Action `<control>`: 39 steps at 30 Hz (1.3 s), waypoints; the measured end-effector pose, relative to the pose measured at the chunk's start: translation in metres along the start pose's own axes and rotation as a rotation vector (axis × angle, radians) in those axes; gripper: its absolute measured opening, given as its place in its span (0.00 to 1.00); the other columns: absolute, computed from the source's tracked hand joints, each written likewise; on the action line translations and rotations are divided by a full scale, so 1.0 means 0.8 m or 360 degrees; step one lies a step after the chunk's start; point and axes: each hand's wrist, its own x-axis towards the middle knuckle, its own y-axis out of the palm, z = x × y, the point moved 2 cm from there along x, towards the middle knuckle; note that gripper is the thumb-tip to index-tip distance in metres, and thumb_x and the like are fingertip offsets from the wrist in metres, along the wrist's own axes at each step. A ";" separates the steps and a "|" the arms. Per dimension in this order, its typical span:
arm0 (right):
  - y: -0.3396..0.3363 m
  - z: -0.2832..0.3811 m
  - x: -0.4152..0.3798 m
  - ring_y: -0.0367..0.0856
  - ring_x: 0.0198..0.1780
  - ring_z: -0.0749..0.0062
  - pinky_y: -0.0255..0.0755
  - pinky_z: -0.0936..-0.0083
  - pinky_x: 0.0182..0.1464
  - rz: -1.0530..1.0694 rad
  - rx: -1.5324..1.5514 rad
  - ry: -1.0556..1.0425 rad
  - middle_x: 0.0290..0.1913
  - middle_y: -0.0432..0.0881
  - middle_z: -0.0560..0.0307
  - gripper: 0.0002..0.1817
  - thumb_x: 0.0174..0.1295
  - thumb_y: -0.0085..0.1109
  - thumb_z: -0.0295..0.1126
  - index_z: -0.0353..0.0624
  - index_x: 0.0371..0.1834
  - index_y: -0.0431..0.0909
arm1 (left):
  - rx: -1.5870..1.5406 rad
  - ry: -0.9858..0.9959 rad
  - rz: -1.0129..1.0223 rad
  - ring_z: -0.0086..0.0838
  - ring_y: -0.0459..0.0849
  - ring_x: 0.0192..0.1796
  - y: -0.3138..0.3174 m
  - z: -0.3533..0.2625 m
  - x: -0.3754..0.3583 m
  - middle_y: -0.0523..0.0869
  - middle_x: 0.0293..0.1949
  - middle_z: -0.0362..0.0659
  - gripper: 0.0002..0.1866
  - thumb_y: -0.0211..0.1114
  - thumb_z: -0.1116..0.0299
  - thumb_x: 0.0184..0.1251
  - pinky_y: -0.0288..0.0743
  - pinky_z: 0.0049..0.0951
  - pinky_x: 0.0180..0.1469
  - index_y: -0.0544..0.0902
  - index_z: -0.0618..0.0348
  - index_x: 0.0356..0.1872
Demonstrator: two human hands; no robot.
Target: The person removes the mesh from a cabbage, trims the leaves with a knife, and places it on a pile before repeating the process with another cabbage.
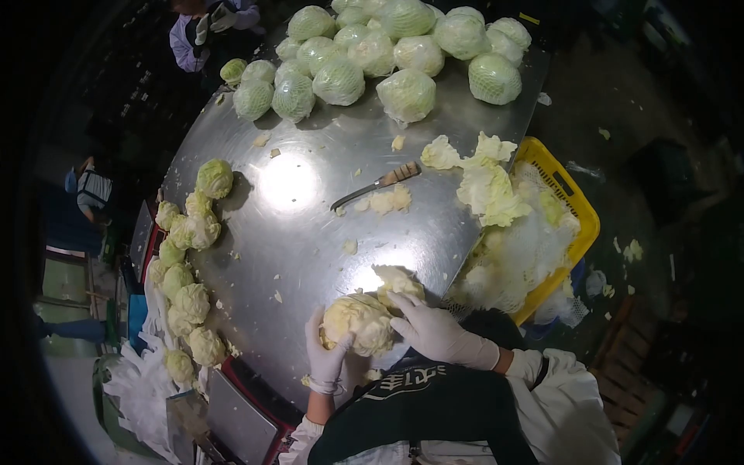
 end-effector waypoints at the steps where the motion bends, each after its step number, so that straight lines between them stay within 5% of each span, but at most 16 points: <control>1: 0.002 0.000 0.000 0.81 0.57 0.40 0.77 0.53 0.56 0.0072 -0.0002 0.0032 0.71 0.69 0.33 0.32 0.77 0.45 0.47 0.40 0.78 0.58 | -0.0001 0.0000 0.0001 0.41 0.72 0.68 0.001 -0.003 0.003 0.68 0.67 0.56 0.51 0.84 0.59 0.51 0.67 0.42 0.70 0.65 0.68 0.74; 6: -0.005 0.017 -0.002 0.85 0.48 0.39 0.80 0.55 0.50 0.0057 -0.0091 -0.0025 0.72 0.66 0.32 0.33 0.77 0.46 0.46 0.40 0.79 0.56 | 0.0013 -0.0020 0.0051 0.41 0.76 0.57 0.027 0.039 0.004 0.70 0.53 0.50 0.47 0.82 0.57 0.53 0.72 0.39 0.65 0.67 0.69 0.70; 8: -0.006 0.023 -0.005 0.86 0.45 0.39 0.81 0.56 0.48 0.0116 -0.0150 0.0035 0.74 0.64 0.31 0.34 0.76 0.48 0.43 0.39 0.80 0.54 | 0.0032 0.0029 -0.0023 0.40 0.76 0.59 0.034 0.042 0.007 0.70 0.56 0.51 0.47 0.82 0.58 0.55 0.72 0.38 0.66 0.66 0.68 0.71; 10: -0.004 0.025 -0.011 0.88 0.35 0.49 0.83 0.62 0.34 -0.0013 -0.0434 -0.0093 0.74 0.64 0.32 0.36 0.74 0.50 0.47 0.38 0.80 0.55 | 0.0045 0.0079 -0.0097 0.39 0.75 0.62 0.045 0.034 0.008 0.70 0.58 0.52 0.47 0.81 0.60 0.56 0.71 0.37 0.67 0.64 0.68 0.72; 12: -0.005 0.025 -0.014 0.88 0.33 0.52 0.82 0.65 0.32 -0.0008 -0.0532 -0.0114 0.74 0.64 0.32 0.37 0.73 0.52 0.46 0.38 0.79 0.56 | -0.0573 -0.0027 -0.0087 0.37 0.74 0.65 0.058 0.007 0.006 0.70 0.64 0.53 0.47 0.80 0.67 0.58 0.72 0.37 0.68 0.59 0.66 0.73; 17: -0.010 0.033 -0.009 0.88 0.29 0.63 0.81 0.71 0.26 -0.0070 -0.0837 -0.0215 0.70 0.69 0.37 0.38 0.70 0.58 0.44 0.39 0.78 0.60 | -0.0708 -0.0156 0.0014 0.35 0.76 0.64 0.058 -0.002 0.010 0.71 0.65 0.52 0.46 0.79 0.72 0.58 0.74 0.35 0.66 0.59 0.66 0.73; 24: -0.020 0.019 0.020 0.86 0.28 0.59 0.80 0.69 0.27 -0.0273 -0.0890 -0.0346 0.58 0.79 0.42 0.31 0.68 0.60 0.41 0.45 0.74 0.67 | -0.0378 0.0010 -0.0050 0.35 0.75 0.63 0.072 -0.003 0.006 0.72 0.62 0.52 0.45 0.82 0.69 0.55 0.72 0.36 0.67 0.61 0.67 0.69; 26: -0.035 -0.007 0.049 0.86 0.31 0.55 0.81 0.66 0.31 -0.0402 -0.0642 -0.0127 0.44 0.84 0.43 0.24 0.70 0.59 0.41 0.47 0.67 0.74 | -0.0377 0.0039 -0.0078 0.35 0.75 0.63 0.084 -0.009 -0.004 0.73 0.62 0.52 0.45 0.82 0.68 0.55 0.71 0.37 0.67 0.62 0.67 0.69; 27: -0.044 -0.011 0.061 0.86 0.37 0.46 0.81 0.59 0.41 -0.0374 -0.0435 -0.0025 0.39 0.85 0.41 0.19 0.73 0.54 0.41 0.46 0.62 0.76 | -0.0376 0.0077 -0.0109 0.36 0.75 0.63 0.087 -0.011 -0.007 0.73 0.62 0.52 0.44 0.82 0.68 0.56 0.70 0.37 0.68 0.62 0.66 0.69; 30: -0.049 -0.069 0.086 0.85 0.44 0.40 0.78 0.53 0.49 -0.0449 -0.0226 0.0164 0.44 0.86 0.39 0.19 0.75 0.49 0.41 0.43 0.62 0.76 | -0.0729 -0.0174 -0.0064 0.35 0.74 0.64 0.070 0.021 0.004 0.73 0.62 0.51 0.42 0.79 0.69 0.59 0.69 0.37 0.69 0.61 0.66 0.69; 31: -0.060 -0.063 0.086 0.83 0.51 0.37 0.76 0.52 0.55 -0.0305 -0.0118 0.0363 0.51 0.84 0.35 0.22 0.76 0.46 0.40 0.42 0.67 0.72 | -0.0773 -0.0139 -0.0056 0.35 0.73 0.65 0.065 0.015 0.003 0.72 0.63 0.52 0.39 0.75 0.69 0.64 0.68 0.37 0.70 0.60 0.65 0.70; 35: -0.062 -0.014 0.049 0.81 0.55 0.35 0.74 0.52 0.59 -0.0281 -0.0030 0.0294 0.60 0.78 0.28 0.31 0.75 0.48 0.40 0.38 0.77 0.58 | -0.0812 -0.0199 -0.0158 0.36 0.72 0.66 0.065 0.015 -0.008 0.72 0.64 0.52 0.39 0.73 0.69 0.66 0.67 0.37 0.70 0.59 0.66 0.72; 37: -0.050 0.007 0.023 0.77 0.60 0.29 0.74 0.51 0.61 -0.0323 -0.0160 0.0169 0.71 0.64 0.19 0.43 0.73 0.52 0.41 0.31 0.81 0.40 | -0.0847 -0.0205 -0.0296 0.36 0.72 0.66 0.070 0.020 -0.009 0.71 0.64 0.52 0.39 0.72 0.68 0.68 0.67 0.37 0.70 0.58 0.66 0.73; 39: -0.025 0.001 0.008 0.76 0.61 0.27 0.76 0.51 0.59 -0.0421 -0.0346 -0.0018 0.73 0.58 0.17 0.47 0.72 0.54 0.42 0.28 0.81 0.37 | -0.0867 -0.0231 -0.0322 0.36 0.72 0.66 0.073 0.022 -0.009 0.71 0.65 0.53 0.40 0.72 0.67 0.68 0.67 0.38 0.70 0.58 0.66 0.73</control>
